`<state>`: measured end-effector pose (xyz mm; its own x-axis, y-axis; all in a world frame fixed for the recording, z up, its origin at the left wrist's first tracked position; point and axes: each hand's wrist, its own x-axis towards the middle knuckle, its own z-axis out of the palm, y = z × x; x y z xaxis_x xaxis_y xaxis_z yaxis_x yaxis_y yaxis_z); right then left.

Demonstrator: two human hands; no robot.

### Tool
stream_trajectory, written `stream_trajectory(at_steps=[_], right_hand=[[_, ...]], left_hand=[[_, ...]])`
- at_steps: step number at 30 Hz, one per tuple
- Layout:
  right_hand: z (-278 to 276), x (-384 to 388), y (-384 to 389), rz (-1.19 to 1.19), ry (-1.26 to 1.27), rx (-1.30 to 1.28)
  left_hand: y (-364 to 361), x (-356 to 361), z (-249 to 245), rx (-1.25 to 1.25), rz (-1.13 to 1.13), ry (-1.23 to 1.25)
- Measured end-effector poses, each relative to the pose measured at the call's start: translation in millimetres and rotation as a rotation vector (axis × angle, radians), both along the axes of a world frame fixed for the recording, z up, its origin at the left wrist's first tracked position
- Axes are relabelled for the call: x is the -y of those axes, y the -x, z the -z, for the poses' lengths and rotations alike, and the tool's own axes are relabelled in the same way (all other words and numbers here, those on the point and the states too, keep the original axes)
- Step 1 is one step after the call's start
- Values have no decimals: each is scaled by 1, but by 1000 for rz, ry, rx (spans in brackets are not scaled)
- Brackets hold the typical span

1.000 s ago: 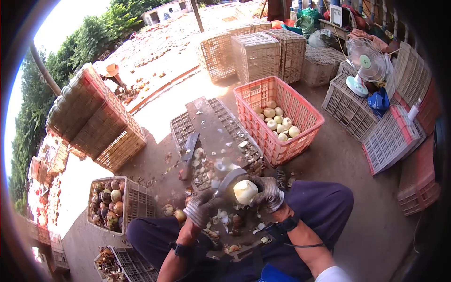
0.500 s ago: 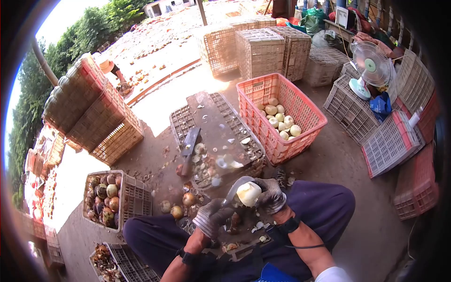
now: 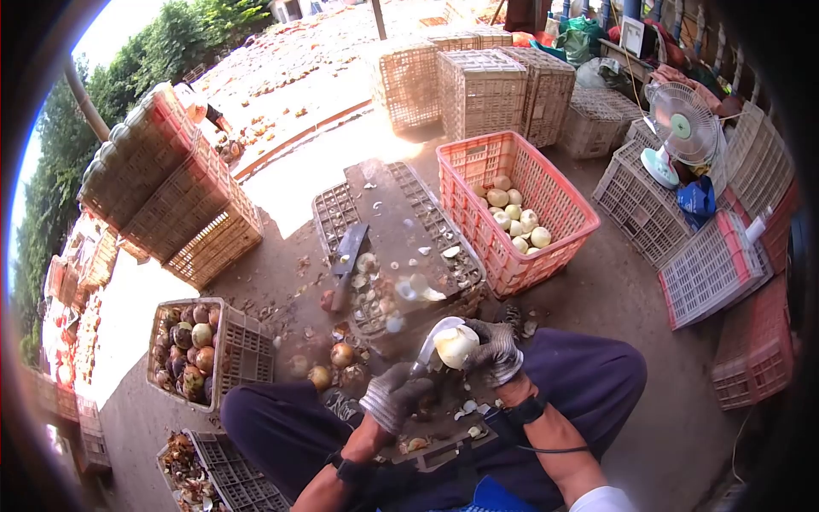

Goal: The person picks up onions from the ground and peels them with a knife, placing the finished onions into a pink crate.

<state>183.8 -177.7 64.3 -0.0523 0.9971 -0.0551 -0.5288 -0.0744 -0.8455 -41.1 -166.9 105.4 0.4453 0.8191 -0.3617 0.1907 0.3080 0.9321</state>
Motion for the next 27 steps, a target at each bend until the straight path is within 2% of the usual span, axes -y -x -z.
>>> stream_trajectory(at_steps=[2, 3, 5, 7, 11, 14, 17, 19, 22, 25, 27], right_hand=[[1, 0, 0, -8, -10, -31], [0, 1, -1, 11, -25, 57], [-7, 3, 2, 53, -52, 230], [5, 0, 2, 28, 11, 69], [14, 0, 1, 28, 41, -60], [-7, 2, 1, 38, 91, -113], [-21, 1, 7, 153, -8, 89], [-14, 0, -2, 76, 70, -50], [-6, -3, -6, 48, 105, -219], [0, -5, -6, 84, 101, -324], [0, -6, -11, 58, 75, -393]], left_hand=[[1, 0, 3, 11, 37, -129], [4, -2, 3, 3, 79, -219], [6, -2, 2, 4, 89, -194], [7, -3, 0, 23, 22, 33], [9, -3, 5, -10, 44, 15], [1, 0, 1, -24, -9, 1], [-1, 0, -6, -85, -15, 25], [-1, 0, -14, -27, -10, 95], [1, 1, -14, -62, 149, -54], [-4, 2, -20, 9, 35, 73], [4, -2, -8, 42, -2, -79]])
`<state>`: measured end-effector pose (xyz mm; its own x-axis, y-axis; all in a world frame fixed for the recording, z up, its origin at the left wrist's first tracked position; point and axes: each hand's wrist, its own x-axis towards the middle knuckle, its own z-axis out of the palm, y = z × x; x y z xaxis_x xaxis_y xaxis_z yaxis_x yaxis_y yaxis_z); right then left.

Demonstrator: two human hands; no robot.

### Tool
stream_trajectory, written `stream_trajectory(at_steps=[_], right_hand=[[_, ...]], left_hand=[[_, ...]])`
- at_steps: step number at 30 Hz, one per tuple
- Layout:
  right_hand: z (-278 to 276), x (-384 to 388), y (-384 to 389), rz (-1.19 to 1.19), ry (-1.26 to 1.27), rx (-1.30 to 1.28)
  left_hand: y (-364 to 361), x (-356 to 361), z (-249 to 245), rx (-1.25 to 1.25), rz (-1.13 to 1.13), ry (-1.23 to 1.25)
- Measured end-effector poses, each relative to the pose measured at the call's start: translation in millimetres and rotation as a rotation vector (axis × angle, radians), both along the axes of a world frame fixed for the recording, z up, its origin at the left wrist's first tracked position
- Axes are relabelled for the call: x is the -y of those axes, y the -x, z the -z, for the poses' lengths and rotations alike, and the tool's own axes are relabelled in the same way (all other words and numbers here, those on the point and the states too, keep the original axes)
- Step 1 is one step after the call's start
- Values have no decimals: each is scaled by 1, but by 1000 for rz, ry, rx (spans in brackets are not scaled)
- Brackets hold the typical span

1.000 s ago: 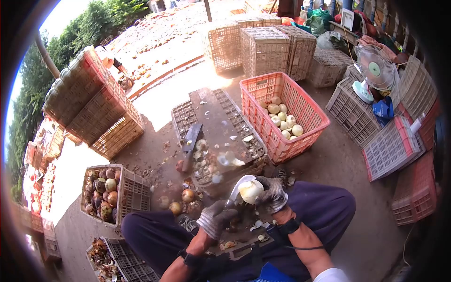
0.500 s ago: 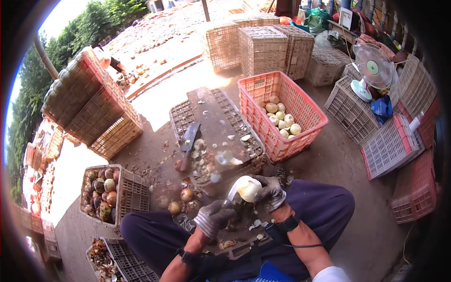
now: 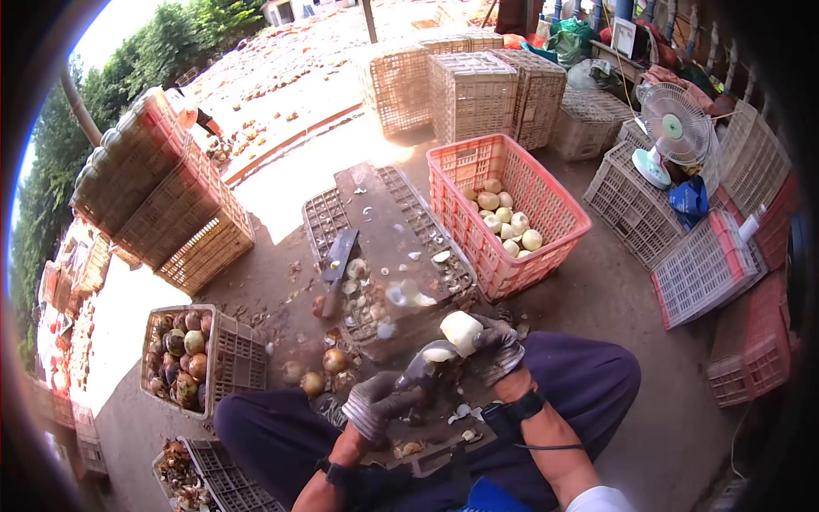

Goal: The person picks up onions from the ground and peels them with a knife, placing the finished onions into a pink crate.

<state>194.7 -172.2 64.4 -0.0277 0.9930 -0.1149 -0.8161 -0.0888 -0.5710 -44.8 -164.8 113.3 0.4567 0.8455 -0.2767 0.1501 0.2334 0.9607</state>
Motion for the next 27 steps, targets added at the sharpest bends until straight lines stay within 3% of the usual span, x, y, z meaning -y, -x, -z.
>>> stream_trajectory(at_steps=[1, 2, 5, 8, 10, 16, 27], right_hand=[[-1, 0, -2, -36, -35, -45], [-2, -2, -3, -74, -71, -92], [-8, -5, 1, -115, -83, -146], [3, -5, 0, -126, 5, -21], [2, -4, 3, -124, -27, -59], [16, -4, 5, -83, -8, -92], [17, -4, 5, -42, -37, -148]], left_hand=[[3, -2, 3, 17, -20, -76], [3, -3, 4, 27, -128, 54], [-2, -8, 1, 19, -156, 81], [-7, -9, 8, 18, -111, 130], [-11, -11, 14, 35, -78, 75], [-19, -5, 17, 87, -97, 213], [-16, -1, 22, 48, -14, 146]])
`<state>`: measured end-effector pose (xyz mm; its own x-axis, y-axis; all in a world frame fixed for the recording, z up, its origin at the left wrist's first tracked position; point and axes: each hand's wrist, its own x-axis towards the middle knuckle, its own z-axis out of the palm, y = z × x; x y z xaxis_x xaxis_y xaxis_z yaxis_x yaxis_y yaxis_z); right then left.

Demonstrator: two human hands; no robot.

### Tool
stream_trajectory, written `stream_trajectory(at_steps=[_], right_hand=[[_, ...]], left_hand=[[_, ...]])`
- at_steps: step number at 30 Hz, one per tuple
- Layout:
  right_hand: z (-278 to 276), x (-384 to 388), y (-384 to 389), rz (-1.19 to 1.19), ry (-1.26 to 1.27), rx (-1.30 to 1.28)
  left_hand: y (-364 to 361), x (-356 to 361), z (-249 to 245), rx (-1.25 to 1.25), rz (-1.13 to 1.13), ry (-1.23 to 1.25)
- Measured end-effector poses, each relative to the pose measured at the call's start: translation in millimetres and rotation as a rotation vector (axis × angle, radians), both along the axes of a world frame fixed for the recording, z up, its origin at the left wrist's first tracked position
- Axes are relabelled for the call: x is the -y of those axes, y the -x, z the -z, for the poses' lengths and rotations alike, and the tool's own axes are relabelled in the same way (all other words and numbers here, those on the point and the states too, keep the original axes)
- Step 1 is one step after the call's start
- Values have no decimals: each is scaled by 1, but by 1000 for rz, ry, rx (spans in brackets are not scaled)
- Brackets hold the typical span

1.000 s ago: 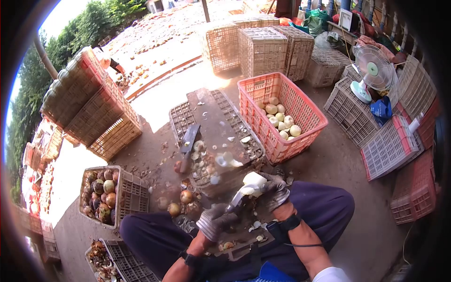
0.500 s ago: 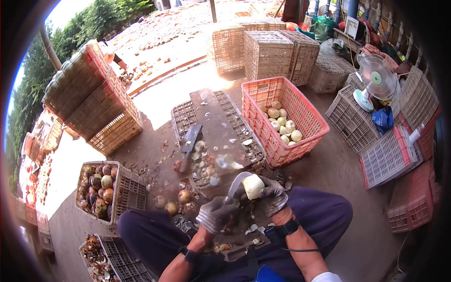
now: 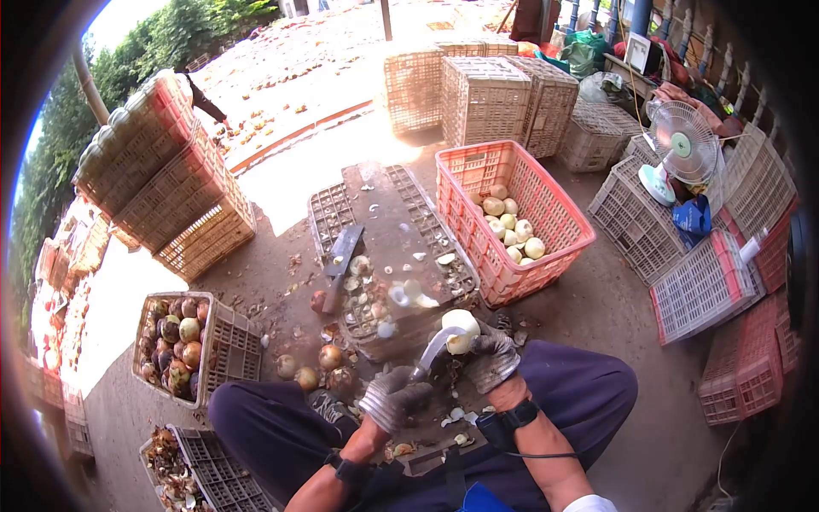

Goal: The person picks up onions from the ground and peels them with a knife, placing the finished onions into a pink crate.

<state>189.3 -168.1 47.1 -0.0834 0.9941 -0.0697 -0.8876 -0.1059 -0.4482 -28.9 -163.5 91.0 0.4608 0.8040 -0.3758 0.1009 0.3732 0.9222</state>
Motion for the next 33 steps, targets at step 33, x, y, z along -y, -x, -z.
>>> stream_trajectory(at_steps=[33], right_hand=[[39, -13, -20, 165, 55, 21]], left_hand=[[14, -11, -6, -545, 64, -282]])
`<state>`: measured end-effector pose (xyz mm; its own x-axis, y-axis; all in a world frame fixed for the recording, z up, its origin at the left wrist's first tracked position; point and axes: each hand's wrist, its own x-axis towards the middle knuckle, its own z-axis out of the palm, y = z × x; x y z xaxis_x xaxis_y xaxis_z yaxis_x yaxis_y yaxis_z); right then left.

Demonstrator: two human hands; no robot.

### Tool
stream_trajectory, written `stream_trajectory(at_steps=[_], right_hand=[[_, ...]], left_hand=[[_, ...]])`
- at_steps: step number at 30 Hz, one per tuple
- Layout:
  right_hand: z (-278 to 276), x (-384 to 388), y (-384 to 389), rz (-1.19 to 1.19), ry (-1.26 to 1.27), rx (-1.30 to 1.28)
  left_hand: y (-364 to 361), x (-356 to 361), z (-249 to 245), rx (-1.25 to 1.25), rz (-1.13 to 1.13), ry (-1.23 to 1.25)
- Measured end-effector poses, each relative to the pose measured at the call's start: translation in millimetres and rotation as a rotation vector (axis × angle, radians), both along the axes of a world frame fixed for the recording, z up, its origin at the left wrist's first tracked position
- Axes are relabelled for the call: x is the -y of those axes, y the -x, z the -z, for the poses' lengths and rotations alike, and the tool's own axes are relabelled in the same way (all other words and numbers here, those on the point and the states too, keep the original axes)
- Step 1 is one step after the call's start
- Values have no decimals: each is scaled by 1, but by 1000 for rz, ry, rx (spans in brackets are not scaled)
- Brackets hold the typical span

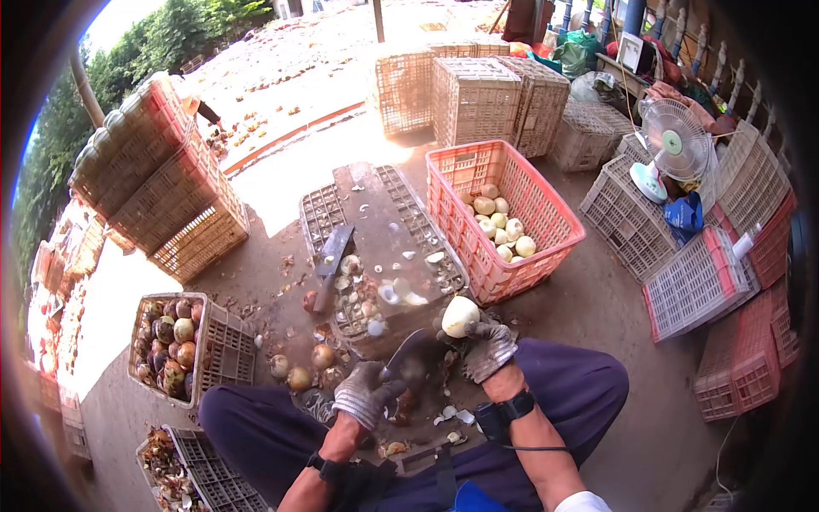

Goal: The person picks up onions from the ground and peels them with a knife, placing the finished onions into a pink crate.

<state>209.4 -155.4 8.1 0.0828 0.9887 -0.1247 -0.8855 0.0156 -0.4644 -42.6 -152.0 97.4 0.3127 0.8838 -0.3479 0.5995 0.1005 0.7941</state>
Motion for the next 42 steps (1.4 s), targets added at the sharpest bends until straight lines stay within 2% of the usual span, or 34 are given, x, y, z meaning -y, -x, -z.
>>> stream_trajectory(at_steps=[1, 2, 4, 5, 7, 8, 9, 10, 11, 13, 16, 17, 19, 20, 22, 23, 25, 28, 29, 31, 33, 37, 39, 40, 42], right_hand=[[-9, 2, 2, -24, -7, 187], [-19, 5, 4, -51, -13, 377], [-19, 5, 7, -18, -154, 938], [-10, 5, 10, 51, -293, 1300], [-5, 6, 20, 128, -395, 1565], [-8, 7, 27, 133, -350, 1474], [-6, 7, 30, 97, -273, 1266], [-4, 7, 34, 84, -197, 1052], [10, 6, 36, 32, -91, 719], [30, 5, 35, -66, -26, 393], [41, 8, 24, -170, -83, 419], [15, 8, 29, -180, -60, 433], [6, 8, 32, -113, -59, 739], [15, 8, 33, -31, -81, 1031], [14, 7, 33, 58, -111, 1346], [9, 8, 33, 58, -122, 1372], [8, 8, 34, 100, -119, 1305], [9, 1, 35, 159, -109, 1166], [3, 1, 32, 128, -113, 1207], [-11, 6, 30, 13, -56, 873], [-34, 11, 31, -143, 62, 128], [-39, 11, 39, -117, 21, 132], [-34, 10, 41, -101, 35, 178], [-33, 10, 39, -138, 19, 111], [-32, 8, 33, -210, -13, -21]], left_hand=[[-3, 1, -3, 60, 8, 4], [-5, 3, 21, 124, -11, -115], [-14, 8, 46, 121, -5, -177], [-20, 11, 50, 115, -4, -208], [-29, 12, 51, 157, 47, -184], [-31, 12, 62, 166, 28, -177], [-34, 12, 68, 175, 10, -171], [-38, 10, 48, 67, 25, -219], [-39, 8, 47, 18, 50, -230], [-41, 5, 44, -82, 104, -253], [-45, 0, 29, -68, 118, -153], [-45, 0, 28, 7, 78, -178], [-45, 2, 27, 157, 1, -228], [-44, 1, 35, 186, -16, -191], [-41, -3, 58, 198, -75, -126], [-40, -4, 65, 181, -117, -98], [-39, -3, 73, 51, -250, -63], [-36, 3, 74, 266, -324, 79], [-37, 3, 74, 203, -266, -55], [-40, 3, 73, 80, -160, -322], [-42, -1, 71, -28, -58, -402], [-44, 1, 71, -128, 1, -618], [-45, -1, 77, -126, -19, -638], [-45, -2, 75, -124, -29, -648], [-43, -4, 68, -57, -61, -486]])
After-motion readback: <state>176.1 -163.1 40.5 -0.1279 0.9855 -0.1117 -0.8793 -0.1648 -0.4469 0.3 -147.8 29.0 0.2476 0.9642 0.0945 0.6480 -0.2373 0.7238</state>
